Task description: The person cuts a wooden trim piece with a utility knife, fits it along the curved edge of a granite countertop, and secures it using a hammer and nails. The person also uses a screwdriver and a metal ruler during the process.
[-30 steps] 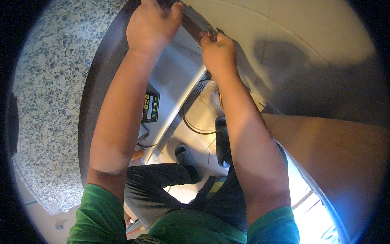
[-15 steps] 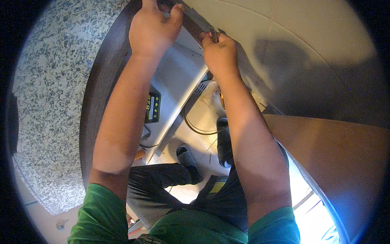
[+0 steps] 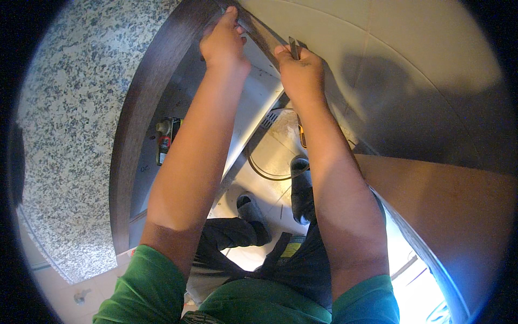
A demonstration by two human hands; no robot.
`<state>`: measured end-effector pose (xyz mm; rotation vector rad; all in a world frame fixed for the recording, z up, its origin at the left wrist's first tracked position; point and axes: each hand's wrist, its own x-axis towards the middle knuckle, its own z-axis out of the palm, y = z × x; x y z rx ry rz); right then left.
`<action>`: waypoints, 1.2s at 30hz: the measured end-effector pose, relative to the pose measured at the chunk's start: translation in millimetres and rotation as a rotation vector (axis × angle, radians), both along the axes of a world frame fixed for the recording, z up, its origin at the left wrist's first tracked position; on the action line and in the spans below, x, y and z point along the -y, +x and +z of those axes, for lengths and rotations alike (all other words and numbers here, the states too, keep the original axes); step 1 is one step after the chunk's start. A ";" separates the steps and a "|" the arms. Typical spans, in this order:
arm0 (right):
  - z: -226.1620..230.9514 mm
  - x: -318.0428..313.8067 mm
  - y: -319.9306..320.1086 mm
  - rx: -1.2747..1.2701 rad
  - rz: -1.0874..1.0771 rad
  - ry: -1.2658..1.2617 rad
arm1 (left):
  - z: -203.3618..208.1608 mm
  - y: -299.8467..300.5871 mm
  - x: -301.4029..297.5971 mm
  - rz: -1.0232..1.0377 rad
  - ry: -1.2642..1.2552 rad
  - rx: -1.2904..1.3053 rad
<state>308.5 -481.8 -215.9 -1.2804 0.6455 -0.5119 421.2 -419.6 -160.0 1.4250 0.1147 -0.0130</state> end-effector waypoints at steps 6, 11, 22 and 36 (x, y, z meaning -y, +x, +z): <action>-0.2 -0.1 0.4 0.015 -0.012 -0.024 | 1.7 -0.1 15.7 0.048 -0.105 0.044; 6.4 -1.9 -1.6 -0.009 -0.012 -0.005 | -2.2 5.0 18.9 0.127 -0.110 0.054; 0.0 -0.7 0.6 0.013 -0.006 -0.022 | -2.9 0.1 18.2 0.090 -0.067 0.186; 1.7 -3.9 1.4 0.021 -0.006 0.002 | -10.0 13.8 14.1 0.062 -0.048 0.301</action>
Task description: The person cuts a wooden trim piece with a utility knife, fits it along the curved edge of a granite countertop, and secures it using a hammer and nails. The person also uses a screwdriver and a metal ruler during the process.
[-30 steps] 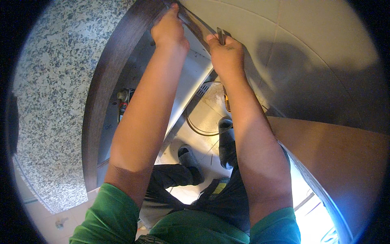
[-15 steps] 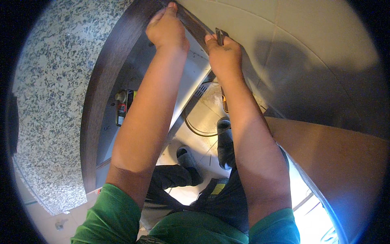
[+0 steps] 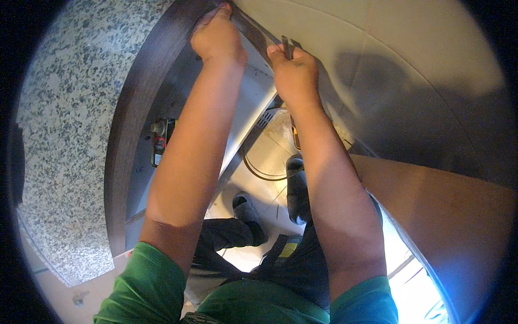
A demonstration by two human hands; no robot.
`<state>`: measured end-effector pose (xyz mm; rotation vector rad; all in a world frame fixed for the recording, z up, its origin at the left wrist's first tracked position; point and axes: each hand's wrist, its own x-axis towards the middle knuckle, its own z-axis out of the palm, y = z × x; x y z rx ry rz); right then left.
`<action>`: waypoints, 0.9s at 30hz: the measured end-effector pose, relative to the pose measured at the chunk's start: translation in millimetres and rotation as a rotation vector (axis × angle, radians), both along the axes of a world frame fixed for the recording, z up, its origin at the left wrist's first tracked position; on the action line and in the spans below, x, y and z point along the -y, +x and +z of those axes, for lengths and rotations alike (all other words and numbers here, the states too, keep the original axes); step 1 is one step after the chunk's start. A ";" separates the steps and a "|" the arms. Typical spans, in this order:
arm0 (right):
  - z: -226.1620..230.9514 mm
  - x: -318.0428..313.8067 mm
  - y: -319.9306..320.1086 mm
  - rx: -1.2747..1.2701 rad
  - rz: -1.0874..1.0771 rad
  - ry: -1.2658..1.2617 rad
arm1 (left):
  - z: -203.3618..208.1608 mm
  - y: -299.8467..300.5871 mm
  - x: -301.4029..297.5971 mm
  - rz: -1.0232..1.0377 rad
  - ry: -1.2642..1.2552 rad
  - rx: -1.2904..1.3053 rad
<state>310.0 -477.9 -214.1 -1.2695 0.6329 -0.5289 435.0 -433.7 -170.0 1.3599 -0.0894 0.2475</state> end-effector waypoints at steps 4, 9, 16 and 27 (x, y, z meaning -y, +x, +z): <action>-2.9 0.8 1.1 0.014 -0.006 -0.007 | 1.4 -2.0 1.0 0.000 -0.023 -0.094; -4.4 1.1 2.1 0.015 0.017 0.015 | 2.5 -1.4 0.5 0.005 0.011 -0.135; 0.2 0.6 1.4 0.027 0.001 0.018 | 12.7 -9.6 2.9 0.048 0.042 -0.200; -5.9 0.5 3.0 0.073 -0.010 -0.040 | 24.1 -15.5 10.1 0.086 -0.038 -0.286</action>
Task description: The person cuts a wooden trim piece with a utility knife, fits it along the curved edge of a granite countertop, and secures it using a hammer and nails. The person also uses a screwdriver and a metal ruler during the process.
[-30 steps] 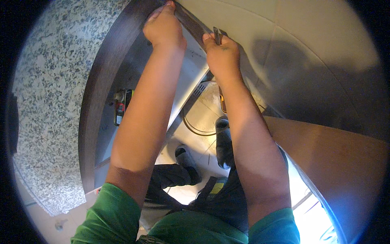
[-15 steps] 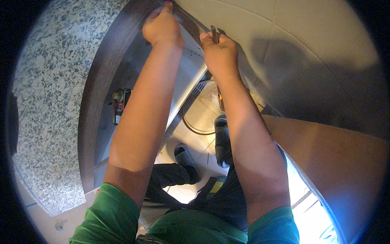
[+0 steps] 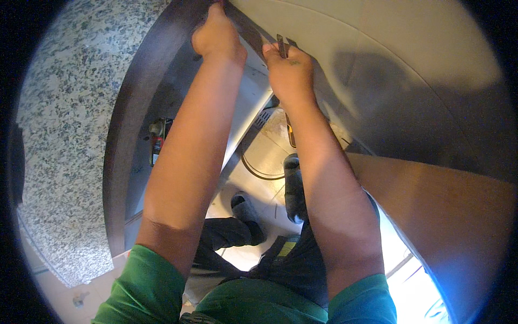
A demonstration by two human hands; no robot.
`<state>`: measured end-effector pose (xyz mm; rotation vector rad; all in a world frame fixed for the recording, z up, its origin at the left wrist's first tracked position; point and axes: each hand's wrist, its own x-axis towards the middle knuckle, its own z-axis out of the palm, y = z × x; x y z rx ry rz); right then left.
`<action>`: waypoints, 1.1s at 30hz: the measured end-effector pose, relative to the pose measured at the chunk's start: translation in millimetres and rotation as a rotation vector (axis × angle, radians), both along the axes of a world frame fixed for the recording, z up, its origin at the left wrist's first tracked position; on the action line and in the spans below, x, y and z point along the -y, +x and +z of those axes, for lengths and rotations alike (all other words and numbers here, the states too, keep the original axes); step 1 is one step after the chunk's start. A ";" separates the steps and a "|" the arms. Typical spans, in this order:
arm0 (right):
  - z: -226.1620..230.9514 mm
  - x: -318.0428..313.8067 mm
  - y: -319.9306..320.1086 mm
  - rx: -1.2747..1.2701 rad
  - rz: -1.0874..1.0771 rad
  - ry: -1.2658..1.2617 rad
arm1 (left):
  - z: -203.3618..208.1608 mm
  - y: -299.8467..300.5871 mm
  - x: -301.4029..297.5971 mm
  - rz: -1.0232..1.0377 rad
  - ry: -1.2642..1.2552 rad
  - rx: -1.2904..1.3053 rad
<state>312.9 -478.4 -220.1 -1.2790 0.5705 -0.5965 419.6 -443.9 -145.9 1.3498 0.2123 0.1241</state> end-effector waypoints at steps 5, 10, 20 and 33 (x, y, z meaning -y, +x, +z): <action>6.4 -1.7 -0.4 -0.066 0.000 0.020 | -9.9 0.9 -3.7 -0.015 -0.101 0.184; 9.0 0.0 -4.3 -0.078 0.003 0.021 | -3.9 -28.6 21.9 0.196 0.105 0.246; 9.2 -0.1 -4.4 -0.081 0.037 0.044 | -18.4 9.8 -3.3 -0.040 -0.250 0.221; 7.9 1.2 -2.9 -0.060 0.045 0.077 | -10.9 0.8 -9.4 0.004 0.102 0.184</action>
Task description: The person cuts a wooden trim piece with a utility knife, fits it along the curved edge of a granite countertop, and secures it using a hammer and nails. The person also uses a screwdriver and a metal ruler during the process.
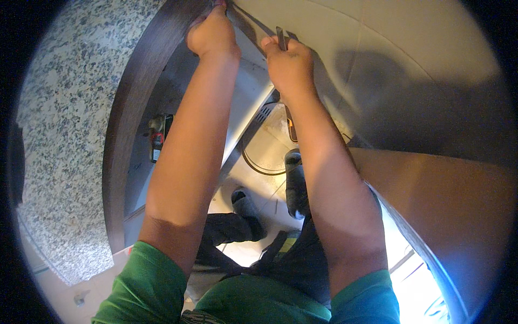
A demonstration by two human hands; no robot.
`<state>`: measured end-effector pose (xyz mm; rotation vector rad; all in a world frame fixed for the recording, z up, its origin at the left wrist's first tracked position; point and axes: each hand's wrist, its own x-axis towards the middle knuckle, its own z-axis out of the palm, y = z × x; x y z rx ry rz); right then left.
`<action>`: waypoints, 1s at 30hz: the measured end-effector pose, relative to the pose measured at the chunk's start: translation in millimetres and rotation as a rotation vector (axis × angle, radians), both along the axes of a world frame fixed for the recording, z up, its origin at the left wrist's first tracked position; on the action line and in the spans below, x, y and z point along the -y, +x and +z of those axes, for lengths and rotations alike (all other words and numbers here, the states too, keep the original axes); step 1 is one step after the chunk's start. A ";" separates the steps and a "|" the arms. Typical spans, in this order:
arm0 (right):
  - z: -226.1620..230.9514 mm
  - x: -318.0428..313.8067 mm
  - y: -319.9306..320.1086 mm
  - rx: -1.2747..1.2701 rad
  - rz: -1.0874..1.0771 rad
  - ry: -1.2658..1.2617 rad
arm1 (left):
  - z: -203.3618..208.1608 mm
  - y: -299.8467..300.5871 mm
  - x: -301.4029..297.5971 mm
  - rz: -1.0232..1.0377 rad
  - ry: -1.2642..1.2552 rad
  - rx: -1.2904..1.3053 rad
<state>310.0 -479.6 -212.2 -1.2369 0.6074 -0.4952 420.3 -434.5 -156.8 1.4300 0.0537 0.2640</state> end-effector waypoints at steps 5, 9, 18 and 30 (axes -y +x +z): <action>4.8 -1.4 -0.7 -0.018 0.009 -0.016 | -3.1 10.4 -4.1 0.048 0.119 -0.104; 6.2 -0.8 -1.4 -0.011 0.001 0.052 | 2.2 4.2 -0.9 0.172 0.432 -0.080; 1.2 1.3 1.4 0.001 0.004 0.006 | 14.1 -10.3 3.8 0.026 -0.042 -0.110; 0.6 -1.5 1.4 0.022 0.027 0.015 | 13.1 -8.5 14.3 0.107 -0.219 -0.043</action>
